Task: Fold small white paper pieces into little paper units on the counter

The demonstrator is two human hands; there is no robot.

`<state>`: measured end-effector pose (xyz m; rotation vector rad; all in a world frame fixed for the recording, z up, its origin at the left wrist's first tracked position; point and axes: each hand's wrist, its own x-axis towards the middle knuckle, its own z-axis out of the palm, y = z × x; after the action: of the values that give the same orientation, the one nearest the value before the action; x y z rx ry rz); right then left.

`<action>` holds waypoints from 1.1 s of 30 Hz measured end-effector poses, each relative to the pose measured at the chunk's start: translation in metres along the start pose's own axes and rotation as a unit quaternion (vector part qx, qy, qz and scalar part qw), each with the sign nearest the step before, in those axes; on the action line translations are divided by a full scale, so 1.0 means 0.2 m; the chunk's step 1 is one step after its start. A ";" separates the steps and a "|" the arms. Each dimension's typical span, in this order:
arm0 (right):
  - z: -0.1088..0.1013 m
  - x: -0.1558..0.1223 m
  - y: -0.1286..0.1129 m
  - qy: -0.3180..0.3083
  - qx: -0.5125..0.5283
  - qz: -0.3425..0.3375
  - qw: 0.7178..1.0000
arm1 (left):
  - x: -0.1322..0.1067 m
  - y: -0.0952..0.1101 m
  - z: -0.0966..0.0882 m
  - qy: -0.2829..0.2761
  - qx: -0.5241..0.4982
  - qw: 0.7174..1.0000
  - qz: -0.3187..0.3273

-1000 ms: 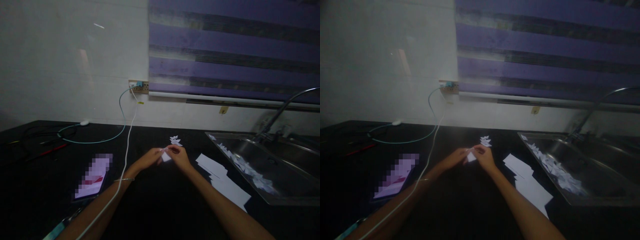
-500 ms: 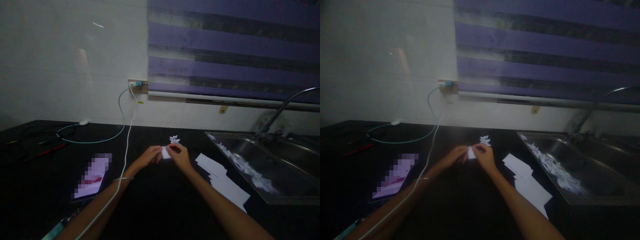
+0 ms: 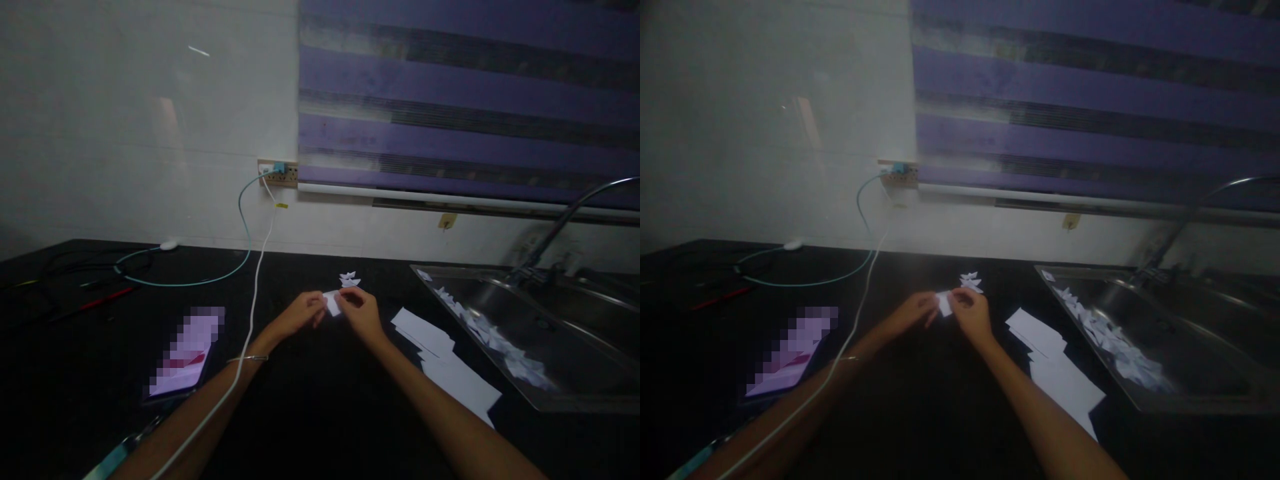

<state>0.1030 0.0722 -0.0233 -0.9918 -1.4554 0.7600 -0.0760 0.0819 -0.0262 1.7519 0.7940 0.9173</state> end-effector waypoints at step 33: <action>-0.07 -0.04 -0.12 -0.141 -0.212 -0.305 0.917 | 0.02 -0.04 -0.02 -0.003 -0.075 0.997 -0.005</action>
<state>0.1121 0.0538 -0.0041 -0.6799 -2.1008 0.1238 -0.0791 0.0893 -0.0319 1.6176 0.7099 0.9405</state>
